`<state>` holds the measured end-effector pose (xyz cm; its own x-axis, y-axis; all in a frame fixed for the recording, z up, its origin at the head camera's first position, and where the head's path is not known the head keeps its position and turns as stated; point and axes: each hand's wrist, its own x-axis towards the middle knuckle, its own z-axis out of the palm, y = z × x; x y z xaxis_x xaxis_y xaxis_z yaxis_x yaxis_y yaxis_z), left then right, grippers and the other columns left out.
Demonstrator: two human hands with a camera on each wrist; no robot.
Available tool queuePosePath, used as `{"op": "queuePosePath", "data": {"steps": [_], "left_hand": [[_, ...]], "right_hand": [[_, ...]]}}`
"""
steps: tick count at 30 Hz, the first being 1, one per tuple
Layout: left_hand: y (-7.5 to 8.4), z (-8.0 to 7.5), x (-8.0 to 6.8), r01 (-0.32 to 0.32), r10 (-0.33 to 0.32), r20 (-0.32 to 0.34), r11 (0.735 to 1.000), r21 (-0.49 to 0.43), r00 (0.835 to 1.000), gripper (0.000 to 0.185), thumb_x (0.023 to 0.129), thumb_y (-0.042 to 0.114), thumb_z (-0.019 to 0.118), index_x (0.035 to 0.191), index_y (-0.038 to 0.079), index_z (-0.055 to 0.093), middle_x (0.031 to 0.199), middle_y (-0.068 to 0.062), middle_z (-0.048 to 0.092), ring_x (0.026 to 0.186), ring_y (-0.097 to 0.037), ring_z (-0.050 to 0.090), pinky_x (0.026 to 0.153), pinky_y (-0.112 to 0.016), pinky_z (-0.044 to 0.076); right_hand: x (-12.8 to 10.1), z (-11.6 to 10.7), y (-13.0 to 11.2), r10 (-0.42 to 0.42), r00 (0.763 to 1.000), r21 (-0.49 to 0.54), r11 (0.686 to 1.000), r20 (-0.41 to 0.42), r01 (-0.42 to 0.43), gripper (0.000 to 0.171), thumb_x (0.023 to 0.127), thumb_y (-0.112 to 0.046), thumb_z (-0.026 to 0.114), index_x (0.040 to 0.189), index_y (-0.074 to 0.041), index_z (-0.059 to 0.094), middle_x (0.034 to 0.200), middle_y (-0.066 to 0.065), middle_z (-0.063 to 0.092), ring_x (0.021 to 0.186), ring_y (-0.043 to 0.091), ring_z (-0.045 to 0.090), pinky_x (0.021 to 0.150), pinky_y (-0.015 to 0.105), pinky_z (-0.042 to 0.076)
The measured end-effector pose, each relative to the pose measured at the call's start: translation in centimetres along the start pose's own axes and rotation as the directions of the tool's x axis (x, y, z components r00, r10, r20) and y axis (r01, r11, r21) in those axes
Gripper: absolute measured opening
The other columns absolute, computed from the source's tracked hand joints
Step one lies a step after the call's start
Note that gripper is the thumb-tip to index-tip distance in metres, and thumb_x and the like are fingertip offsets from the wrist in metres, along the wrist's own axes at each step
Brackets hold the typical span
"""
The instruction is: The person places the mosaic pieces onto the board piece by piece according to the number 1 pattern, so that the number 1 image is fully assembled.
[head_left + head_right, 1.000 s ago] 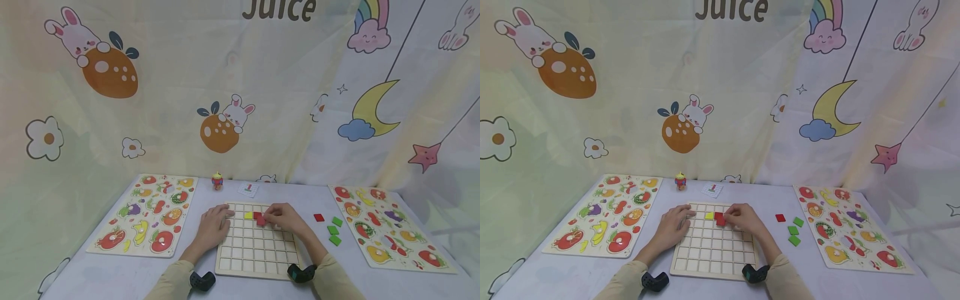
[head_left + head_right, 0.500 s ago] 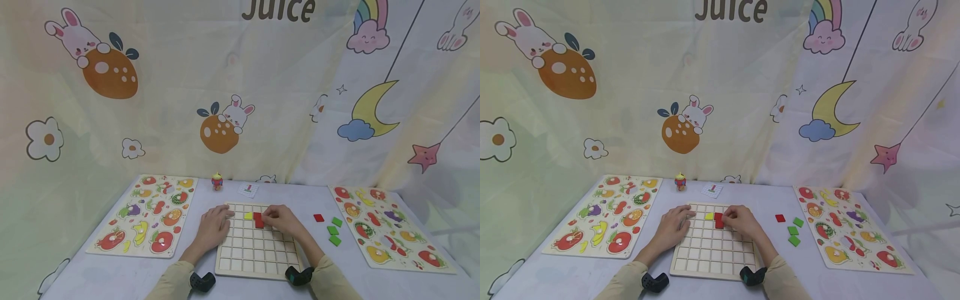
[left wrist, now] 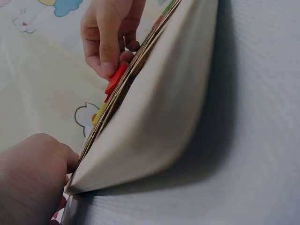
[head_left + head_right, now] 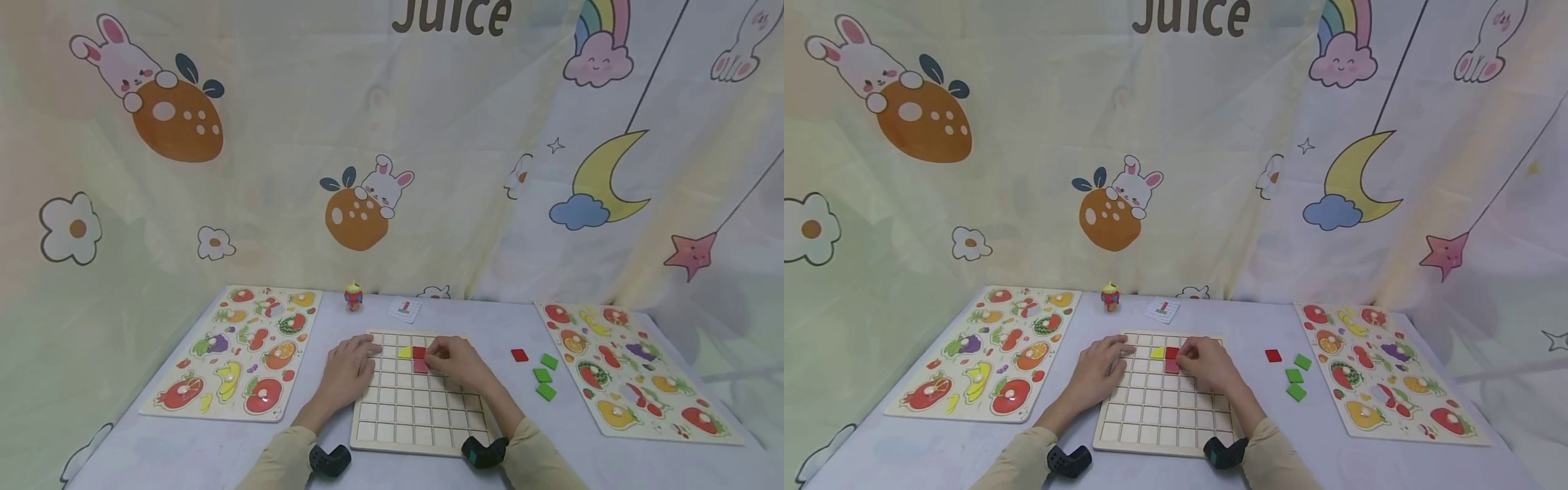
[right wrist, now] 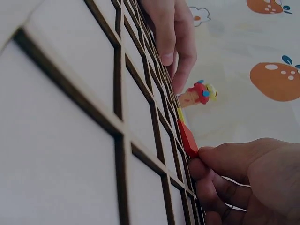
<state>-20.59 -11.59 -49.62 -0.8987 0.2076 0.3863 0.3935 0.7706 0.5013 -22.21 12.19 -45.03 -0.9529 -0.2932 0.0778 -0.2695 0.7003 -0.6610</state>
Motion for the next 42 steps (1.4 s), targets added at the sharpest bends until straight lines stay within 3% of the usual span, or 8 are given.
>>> {"op": "queuePosePath", "data": {"steps": [11, 19, 31, 38, 42], "left_hand": [[0.0, 0.0, 0.0, -0.005, 0.005, -0.003, 1.000, -0.008, 1.000, 0.022, 0.091, 0.017, 0.056, 0.111, 0.018, 0.066, 0.132, -0.006, 0.056, 0.124, -0.029, 0.048, 0.098, -0.054, 0.036], [0.0, 0.0, -0.1, -0.012, 0.012, -0.007, 1.000, -0.009, 1.000, 0.022, 0.091, 0.017, 0.055, 0.111, 0.017, 0.066, 0.131, -0.006, 0.056, 0.124, -0.029, 0.049, 0.098, -0.054, 0.036], [-0.1, 0.2, -0.1, -0.014, 0.014, -0.018, 0.999, -0.031, 1.000, 0.022, 0.090, 0.016, 0.056, 0.110, 0.017, 0.066, 0.131, -0.006, 0.057, 0.123, -0.029, 0.049, 0.099, -0.054, 0.036], [-0.3, 0.2, 0.0, -0.008, 0.008, -0.004, 1.000, -0.015, 1.000, 0.023, 0.091, 0.016, 0.055, 0.111, 0.019, 0.066, 0.132, -0.005, 0.056, 0.124, -0.029, 0.048, 0.099, -0.053, 0.036], [-0.2, 0.2, -0.1, -0.009, 0.009, -0.008, 1.000, -0.016, 1.000, 0.023, 0.091, 0.016, 0.056, 0.111, 0.018, 0.066, 0.131, -0.005, 0.056, 0.124, -0.029, 0.049, 0.098, -0.054, 0.036]], "right_hand": [[-0.2, 0.3, 0.0, -0.013, 0.999, -0.048, 0.999, -0.036, 0.011, 0.005, 0.086, -0.018, 0.067, 0.081, -0.018, 0.066, 0.076, -0.008, 0.063, 0.071, 0.009, 0.053, 0.068, 0.028, 0.045], [0.0, -0.2, 0.4, -0.022, 0.999, -0.025, 0.999, -0.023, 0.021, 0.004, 0.087, -0.019, 0.066, 0.083, -0.017, 0.066, 0.077, -0.007, 0.063, 0.074, 0.010, 0.054, 0.068, 0.028, 0.045], [0.2, -4.3, 3.8, 0.018, 0.999, -0.013, 1.000, -0.035, -0.019, 0.009, 0.088, -0.018, 0.065, 0.093, -0.011, 0.068, 0.087, 0.001, 0.066, 0.076, 0.013, 0.058, 0.067, 0.027, 0.047], [-0.5, -7.0, 5.9, 0.010, 1.000, -0.091, 0.996, -0.013, -0.011, 0.013, 0.089, -0.019, 0.063, 0.098, -0.009, 0.065, 0.092, 0.004, 0.065, 0.084, 0.016, 0.058, 0.068, 0.028, 0.046], [-1.0, -8.3, 7.0, 0.064, 0.997, -0.150, 0.986, -0.031, -0.068, 0.014, 0.088, -0.017, 0.064, 0.099, -0.008, 0.065, 0.093, 0.005, 0.065, 0.086, 0.018, 0.057, 0.068, 0.028, 0.047]]}}
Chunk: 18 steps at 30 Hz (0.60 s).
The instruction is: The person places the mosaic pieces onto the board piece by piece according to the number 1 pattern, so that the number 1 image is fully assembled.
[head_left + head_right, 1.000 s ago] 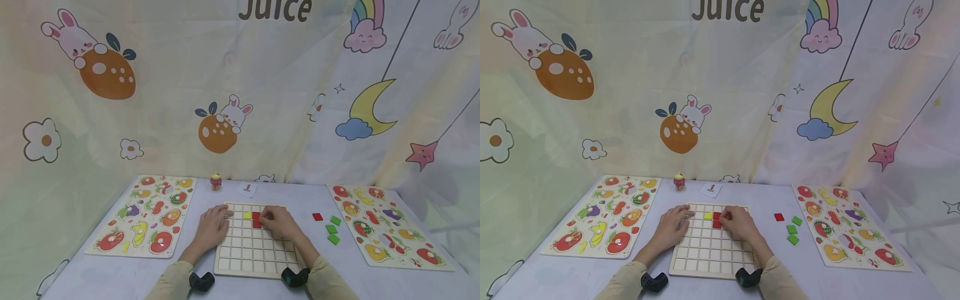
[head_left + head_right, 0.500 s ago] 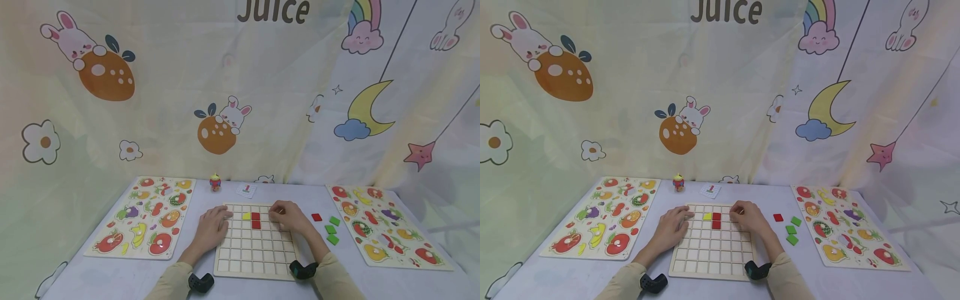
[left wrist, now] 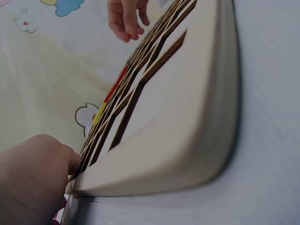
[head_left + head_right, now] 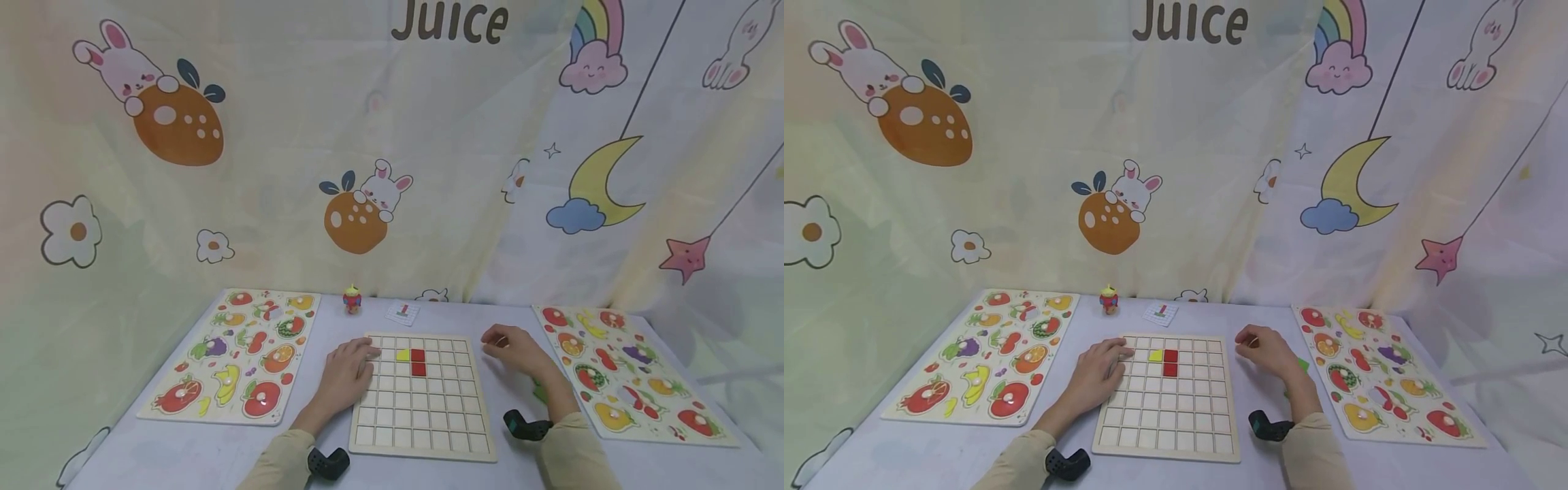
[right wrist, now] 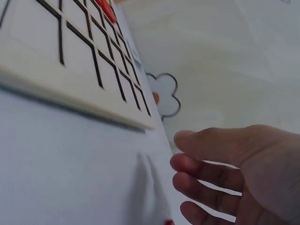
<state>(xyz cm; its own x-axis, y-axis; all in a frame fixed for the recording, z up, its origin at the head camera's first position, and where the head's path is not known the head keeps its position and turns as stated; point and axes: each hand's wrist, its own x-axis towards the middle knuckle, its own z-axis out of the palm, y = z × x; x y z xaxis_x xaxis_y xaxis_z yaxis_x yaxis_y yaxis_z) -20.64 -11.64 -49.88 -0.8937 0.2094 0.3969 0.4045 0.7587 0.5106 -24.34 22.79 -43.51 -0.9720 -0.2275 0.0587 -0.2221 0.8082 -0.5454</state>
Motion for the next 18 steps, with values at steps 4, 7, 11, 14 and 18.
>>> {"op": "queuePosePath", "data": {"steps": [4, 7, 11, 14, 18], "left_hand": [[0.0, 0.0, -0.1, 0.003, -0.003, -0.004, 1.000, 0.000, 1.000, 0.022, 0.091, 0.016, 0.056, 0.110, 0.018, 0.066, 0.130, -0.006, 0.057, 0.123, -0.030, 0.049, 0.098, -0.054, 0.036], [0.1, -0.1, -0.2, 0.002, -0.002, -0.008, 1.000, 0.002, 1.000, 0.022, 0.091, 0.016, 0.056, 0.110, 0.018, 0.066, 0.130, -0.006, 0.057, 0.123, -0.030, 0.049, 0.098, -0.054, 0.036], [0.1, -0.1, -0.3, -0.002, 0.002, -0.010, 1.000, -0.001, 1.000, 0.021, 0.091, 0.016, 0.056, 0.110, 0.017, 0.066, 0.130, -0.006, 0.057, 0.123, -0.030, 0.049, 0.098, -0.055, 0.036], [0.0, -0.1, -0.3, -0.005, 0.005, -0.015, 1.000, -0.007, 1.000, 0.022, 0.090, 0.015, 0.057, 0.110, 0.017, 0.066, 0.130, -0.006, 0.057, 0.123, -0.030, 0.049, 0.098, -0.055, 0.036], [0.0, 0.0, -0.1, -0.013, 0.013, -0.014, 1.000, -0.011, 1.000, 0.022, 0.090, 0.015, 0.057, 0.110, 0.018, 0.066, 0.130, -0.006, 0.057, 0.122, -0.030, 0.050, 0.097, -0.054, 0.036]], "right_hand": [[-0.4, -0.7, 1.0, 0.093, 0.996, -0.037, 0.995, -0.001, -0.093, 0.017, 0.088, -0.016, 0.064, 0.101, -0.007, 0.063, 0.093, 0.006, 0.064, 0.079, 0.017, 0.057, 0.063, 0.027, 0.048], [-0.6, -1.1, 1.4, 0.132, 0.991, -0.039, 0.991, 0.015, -0.132, 0.019, 0.087, -0.016, 0.064, 0.103, -0.005, 0.062, 0.095, 0.009, 0.064, 0.078, 0.018, 0.058, 0.062, 0.029, 0.050], [-0.8, -1.6, 1.6, 0.165, 0.986, -0.057, 0.985, 0.021, -0.164, 0.022, 0.087, -0.017, 0.065, 0.104, -0.005, 0.062, 0.100, 0.011, 0.064, 0.088, 0.022, 0.058, 0.071, 0.035, 0.053], [-1.0, -1.9, 1.6, 0.204, 0.979, -0.080, 0.976, 0.027, -0.202, 0.023, 0.086, -0.018, 0.065, 0.104, -0.004, 0.062, 0.101, 0.013, 0.063, 0.088, 0.024, 0.056, 0.076, 0.040, 0.052], [-1.4, -2.2, 1.7, 0.259, 0.965, -0.104, 0.962, 0.053, -0.252, 0.026, 0.085, -0.017, 0.066, 0.105, -0.002, 0.061, 0.101, 0.014, 0.062, 0.086, 0.024, 0.054, 0.076, 0.041, 0.049]]}}
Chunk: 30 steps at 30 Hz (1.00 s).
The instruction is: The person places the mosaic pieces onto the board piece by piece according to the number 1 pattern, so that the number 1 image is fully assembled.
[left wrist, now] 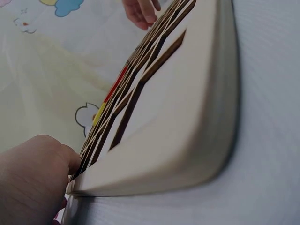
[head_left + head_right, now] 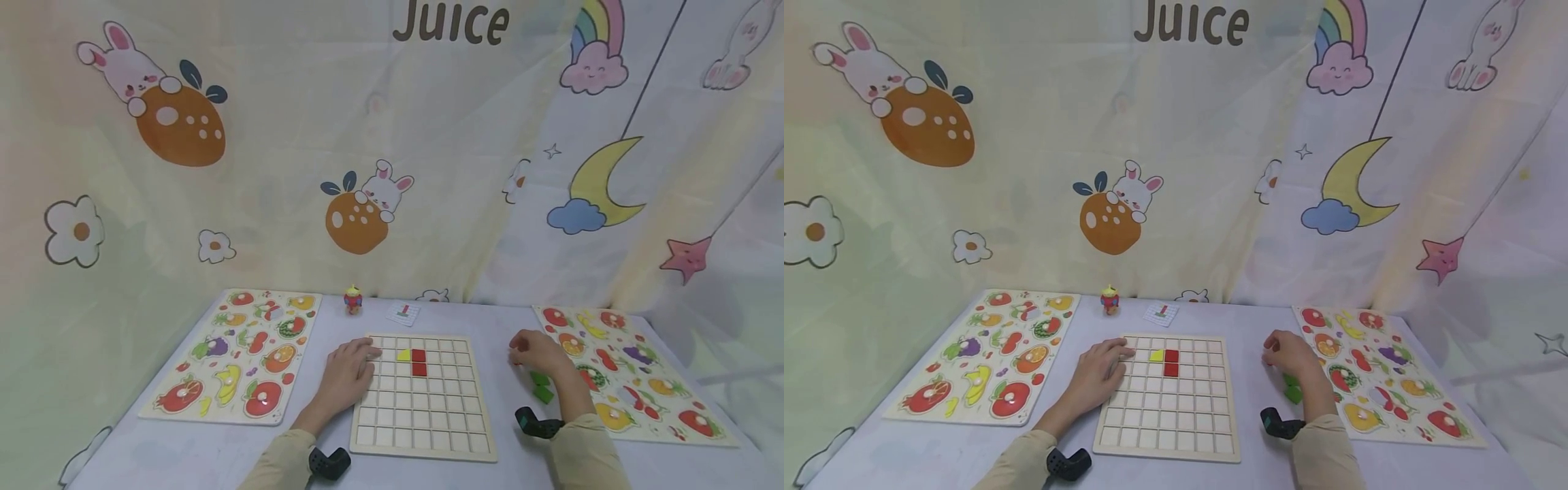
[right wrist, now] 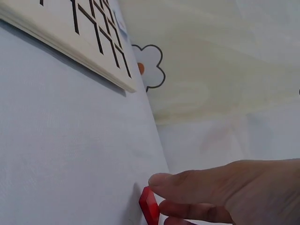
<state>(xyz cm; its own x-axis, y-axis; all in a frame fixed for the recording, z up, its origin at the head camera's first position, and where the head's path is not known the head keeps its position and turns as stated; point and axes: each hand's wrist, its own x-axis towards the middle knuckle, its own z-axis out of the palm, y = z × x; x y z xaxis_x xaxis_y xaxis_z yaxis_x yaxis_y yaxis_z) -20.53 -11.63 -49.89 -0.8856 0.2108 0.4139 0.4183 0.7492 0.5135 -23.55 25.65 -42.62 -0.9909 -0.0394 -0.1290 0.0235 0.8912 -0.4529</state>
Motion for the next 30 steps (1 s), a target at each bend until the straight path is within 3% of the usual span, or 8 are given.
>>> {"op": "queuePosePath", "data": {"steps": [19, 30], "left_hand": [[0.10, -0.09, 0.03, 0.007, -0.007, 0.016, 1.000, 0.015, 1.000, 0.022, 0.090, 0.016, 0.057, 0.111, 0.017, 0.066, 0.131, -0.006, 0.057, 0.124, -0.030, 0.048, 0.099, -0.055, 0.036], [0.05, -0.06, 0.05, 0.000, 0.000, 0.011, 1.000, 0.001, 1.000, 0.022, 0.090, 0.015, 0.056, 0.111, 0.017, 0.066, 0.131, -0.007, 0.056, 0.124, -0.030, 0.048, 0.099, -0.055, 0.035]], "right_hand": [[-0.38, 0.06, 0.50, 0.031, 0.999, 0.040, 0.999, 0.020, -0.032, 0.023, 0.085, -0.010, 0.065, 0.105, 0.001, 0.063, 0.097, 0.014, 0.064, 0.085, 0.023, 0.055, 0.077, 0.041, 0.050], [-0.04, 0.71, 0.81, 0.015, 1.000, 0.091, 0.996, -0.024, -0.013, 0.023, 0.086, -0.015, 0.066, 0.103, -0.001, 0.061, 0.093, 0.011, 0.062, 0.081, 0.022, 0.052, 0.069, 0.033, 0.047]]}}
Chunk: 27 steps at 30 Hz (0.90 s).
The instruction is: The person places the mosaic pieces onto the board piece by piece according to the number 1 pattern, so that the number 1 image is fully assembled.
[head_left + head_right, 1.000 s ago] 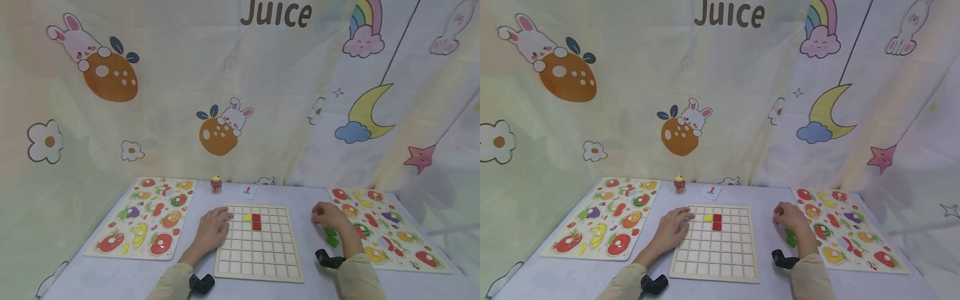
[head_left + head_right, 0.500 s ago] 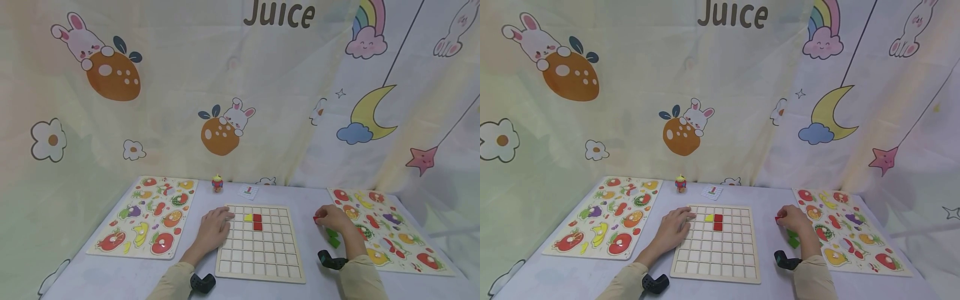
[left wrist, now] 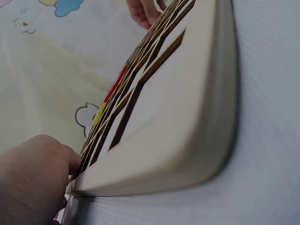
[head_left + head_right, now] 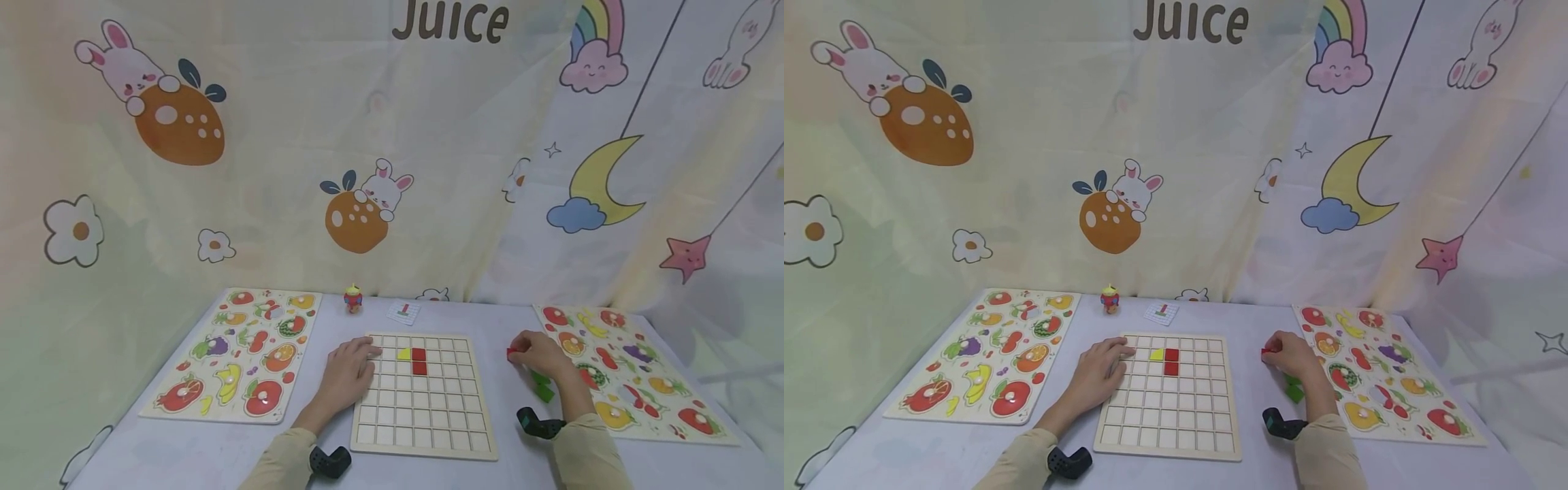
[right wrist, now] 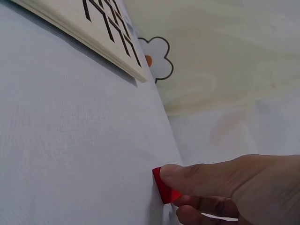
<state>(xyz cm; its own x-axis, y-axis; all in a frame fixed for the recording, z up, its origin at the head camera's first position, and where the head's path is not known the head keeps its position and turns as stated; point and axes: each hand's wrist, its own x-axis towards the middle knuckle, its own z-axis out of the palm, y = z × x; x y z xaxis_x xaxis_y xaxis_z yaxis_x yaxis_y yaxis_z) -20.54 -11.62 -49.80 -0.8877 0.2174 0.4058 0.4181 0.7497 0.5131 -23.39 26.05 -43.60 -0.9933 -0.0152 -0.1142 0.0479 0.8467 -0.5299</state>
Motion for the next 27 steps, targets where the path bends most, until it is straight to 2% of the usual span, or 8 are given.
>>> {"op": "queuePosePath", "data": {"steps": [6, 10, 15, 22, 27], "left_hand": [[-0.1, 0.0, 0.0, 0.002, -0.002, -0.002, 1.000, -0.008, 1.000, 0.022, 0.090, 0.014, 0.056, 0.110, 0.017, 0.066, 0.131, -0.007, 0.056, 0.124, -0.030, 0.048, 0.098, -0.055, 0.035], [-0.1, 0.0, 0.0, -0.001, 0.001, -0.005, 1.000, -0.006, 1.000, 0.022, 0.090, 0.014, 0.056, 0.110, 0.017, 0.066, 0.131, -0.007, 0.057, 0.124, -0.030, 0.048, 0.098, -0.055, 0.035], [0.0, 0.0, 0.0, -0.005, 0.005, -0.008, 1.000, 0.001, 1.000, 0.022, 0.090, 0.014, 0.056, 0.110, 0.017, 0.066, 0.130, -0.007, 0.057, 0.123, -0.030, 0.049, 0.097, -0.055, 0.036], [0.0, 0.0, 0.0, 0.005, -0.005, -0.002, 1.000, -0.006, 1.000, 0.022, 0.091, 0.015, 0.056, 0.110, 0.017, 0.066, 0.131, -0.007, 0.056, 0.123, -0.030, 0.048, 0.097, -0.055, 0.035], [0.0, 0.0, 0.0, 0.007, -0.007, 0.000, 1.000, -0.006, 1.000, 0.022, 0.090, 0.015, 0.056, 0.110, 0.017, 0.066, 0.130, -0.007, 0.056, 0.123, -0.030, 0.048, 0.098, -0.056, 0.035]], "right_hand": [[0.6, 0.5, 0.3, -0.028, 0.999, 0.036, 0.999, -0.030, 0.029, 0.019, 0.089, -0.017, 0.062, 0.101, -0.003, 0.064, 0.092, 0.009, 0.064, 0.081, 0.020, 0.054, 0.068, 0.030, 0.046], [0.9, 0.8, 0.4, -0.042, 0.998, 0.076, 0.996, -0.038, 0.044, 0.021, 0.089, -0.020, 0.062, 0.103, -0.005, 0.064, 0.095, 0.008, 0.065, 0.085, 0.020, 0.054, 0.071, 0.029, 0.047], [1.2, 1.2, 0.2, -0.047, 0.998, 0.124, 0.991, -0.039, 0.051, 0.025, 0.090, -0.027, 0.062, 0.105, -0.006, 0.064, 0.095, 0.007, 0.065, 0.085, 0.020, 0.054, 0.069, 0.027, 0.046], [1.5, 1.5, -0.6, -0.024, 1.000, 0.223, 0.975, 0.010, 0.021, 0.029, 0.089, -0.034, 0.062, 0.107, -0.011, 0.065, 0.103, 0.005, 0.066, 0.090, 0.018, 0.057, 0.074, 0.028, 0.048], [1.5, 1.8, -1.3, -0.014, 0.999, 0.286, 0.958, 0.047, 0.000, 0.033, 0.089, -0.035, 0.063, 0.110, -0.010, 0.065, 0.104, 0.006, 0.066, 0.091, 0.017, 0.059, 0.078, 0.030, 0.051]]}}
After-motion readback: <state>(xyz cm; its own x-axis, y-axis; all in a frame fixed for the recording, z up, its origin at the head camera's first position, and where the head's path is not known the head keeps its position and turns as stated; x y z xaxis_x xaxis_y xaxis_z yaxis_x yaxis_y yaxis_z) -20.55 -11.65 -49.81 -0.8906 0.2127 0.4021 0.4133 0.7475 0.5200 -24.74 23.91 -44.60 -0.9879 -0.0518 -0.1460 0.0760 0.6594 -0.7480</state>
